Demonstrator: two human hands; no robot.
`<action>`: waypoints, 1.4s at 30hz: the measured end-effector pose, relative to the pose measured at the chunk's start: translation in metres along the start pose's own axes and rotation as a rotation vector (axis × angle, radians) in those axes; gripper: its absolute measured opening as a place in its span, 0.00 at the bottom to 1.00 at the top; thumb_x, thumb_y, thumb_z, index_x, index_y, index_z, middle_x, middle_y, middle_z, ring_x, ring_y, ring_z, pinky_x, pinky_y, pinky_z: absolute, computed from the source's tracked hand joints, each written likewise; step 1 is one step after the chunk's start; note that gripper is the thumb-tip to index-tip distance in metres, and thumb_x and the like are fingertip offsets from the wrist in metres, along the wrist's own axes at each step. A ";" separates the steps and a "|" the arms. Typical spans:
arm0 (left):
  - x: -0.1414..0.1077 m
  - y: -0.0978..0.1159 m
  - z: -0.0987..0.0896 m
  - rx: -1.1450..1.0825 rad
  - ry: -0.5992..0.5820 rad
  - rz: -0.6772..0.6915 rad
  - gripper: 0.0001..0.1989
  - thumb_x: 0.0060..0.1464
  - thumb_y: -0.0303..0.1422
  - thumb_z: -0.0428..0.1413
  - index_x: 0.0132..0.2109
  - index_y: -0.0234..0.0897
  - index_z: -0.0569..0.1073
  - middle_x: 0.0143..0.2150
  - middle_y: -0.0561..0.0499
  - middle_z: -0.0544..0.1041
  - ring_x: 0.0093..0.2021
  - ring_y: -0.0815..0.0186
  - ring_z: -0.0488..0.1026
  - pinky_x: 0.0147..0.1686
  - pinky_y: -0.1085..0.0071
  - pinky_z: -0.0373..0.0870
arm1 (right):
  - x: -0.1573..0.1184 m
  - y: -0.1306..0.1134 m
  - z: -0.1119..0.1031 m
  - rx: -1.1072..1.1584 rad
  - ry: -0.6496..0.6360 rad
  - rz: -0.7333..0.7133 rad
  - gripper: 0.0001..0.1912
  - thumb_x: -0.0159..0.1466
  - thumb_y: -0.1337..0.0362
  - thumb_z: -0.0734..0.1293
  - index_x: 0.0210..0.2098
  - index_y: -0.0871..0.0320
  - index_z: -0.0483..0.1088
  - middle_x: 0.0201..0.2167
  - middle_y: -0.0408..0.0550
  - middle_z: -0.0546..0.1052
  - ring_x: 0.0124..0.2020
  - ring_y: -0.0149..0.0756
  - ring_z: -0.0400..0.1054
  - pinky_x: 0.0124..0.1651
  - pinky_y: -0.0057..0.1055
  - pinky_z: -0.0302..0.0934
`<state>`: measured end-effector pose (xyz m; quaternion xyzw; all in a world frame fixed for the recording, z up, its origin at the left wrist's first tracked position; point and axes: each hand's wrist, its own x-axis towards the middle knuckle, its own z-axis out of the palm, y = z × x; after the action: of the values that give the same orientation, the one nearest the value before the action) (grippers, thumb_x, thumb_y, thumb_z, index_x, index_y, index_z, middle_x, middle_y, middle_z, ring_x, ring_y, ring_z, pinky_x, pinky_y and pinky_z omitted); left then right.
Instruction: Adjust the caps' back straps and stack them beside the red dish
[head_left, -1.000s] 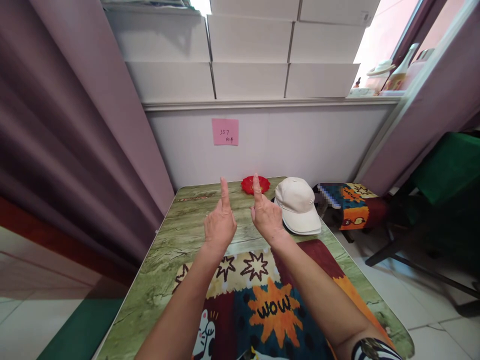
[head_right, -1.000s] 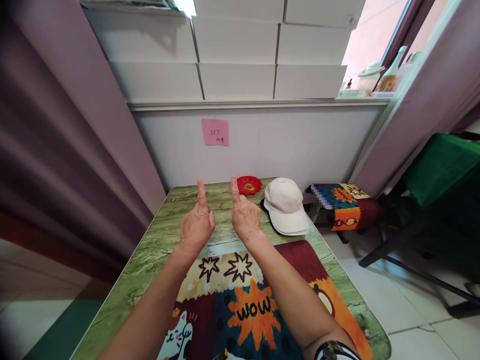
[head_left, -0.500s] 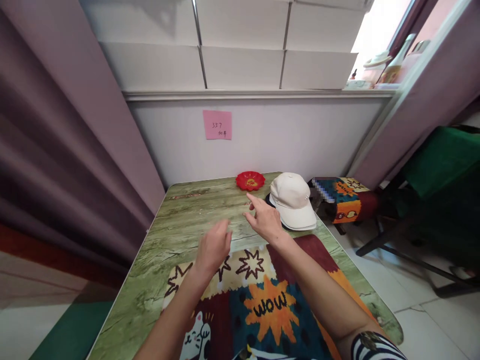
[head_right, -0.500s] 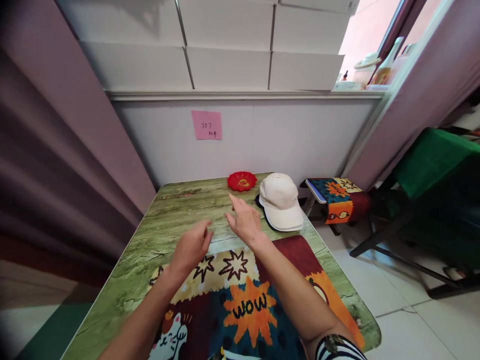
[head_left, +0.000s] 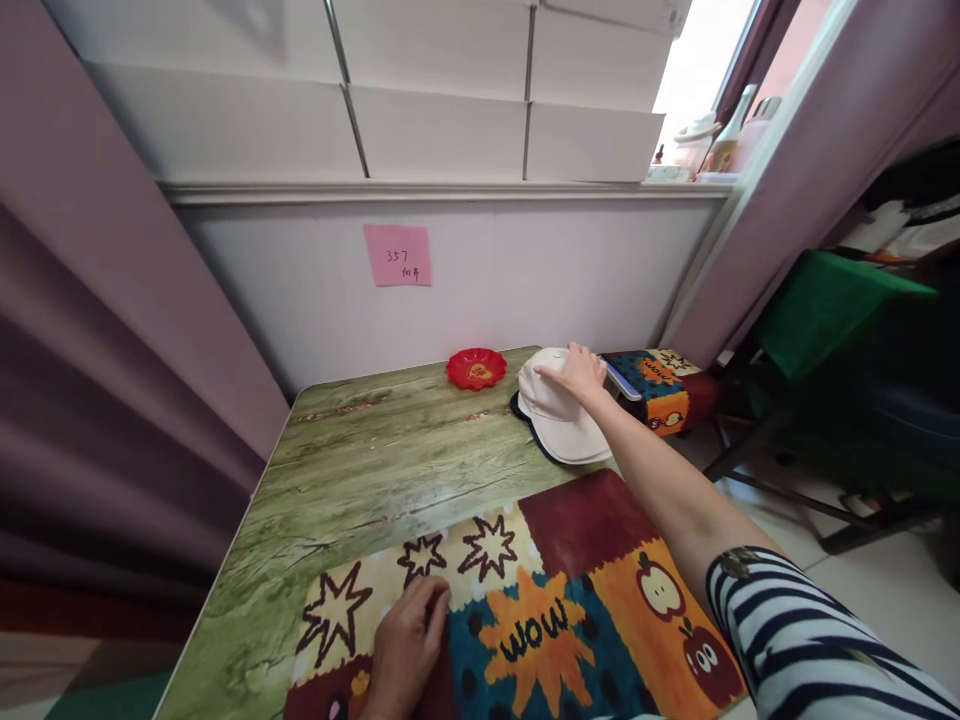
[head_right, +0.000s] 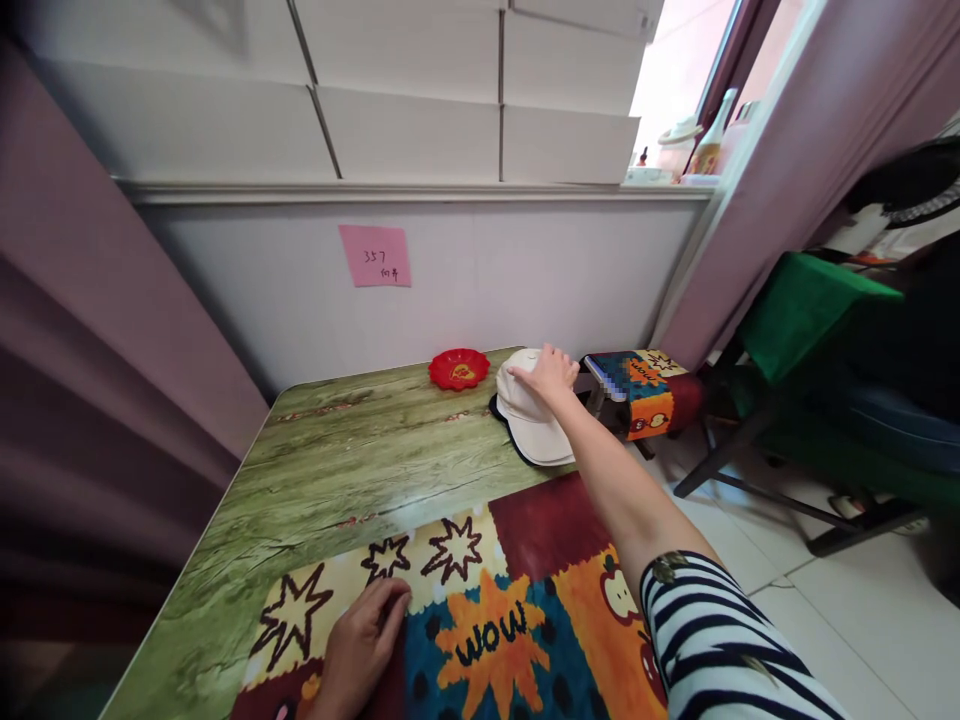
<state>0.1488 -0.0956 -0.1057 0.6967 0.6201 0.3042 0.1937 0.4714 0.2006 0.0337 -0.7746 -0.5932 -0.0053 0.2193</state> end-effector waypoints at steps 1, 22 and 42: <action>0.000 -0.001 0.000 -0.006 -0.002 0.003 0.10 0.62 0.37 0.50 0.36 0.44 0.74 0.36 0.51 0.79 0.36 0.61 0.78 0.37 0.69 0.71 | 0.002 -0.003 0.003 -0.015 -0.024 0.018 0.42 0.54 0.40 0.70 0.57 0.63 0.63 0.53 0.65 0.72 0.57 0.57 0.63 0.56 0.47 0.52; 0.064 0.050 -0.068 -0.912 0.054 -0.311 0.23 0.55 0.50 0.57 0.48 0.36 0.76 0.51 0.40 0.78 0.48 0.56 0.76 0.50 0.60 0.72 | -0.099 -0.042 -0.117 0.731 0.087 -0.476 0.10 0.57 0.63 0.62 0.29 0.57 0.75 0.25 0.43 0.74 0.28 0.34 0.66 0.34 0.28 0.59; 0.083 0.073 -0.116 -0.738 -0.132 -0.163 0.12 0.50 0.39 0.63 0.34 0.34 0.74 0.30 0.52 0.73 0.30 0.68 0.66 0.31 0.74 0.62 | -0.238 -0.067 -0.036 1.000 0.070 -0.657 0.09 0.69 0.64 0.60 0.39 0.55 0.73 0.36 0.50 0.78 0.41 0.40 0.72 0.46 0.36 0.63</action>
<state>0.1301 -0.0380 0.0427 0.5467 0.5085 0.4450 0.4944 0.3482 -0.0165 0.0246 -0.3528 -0.7246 0.1817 0.5634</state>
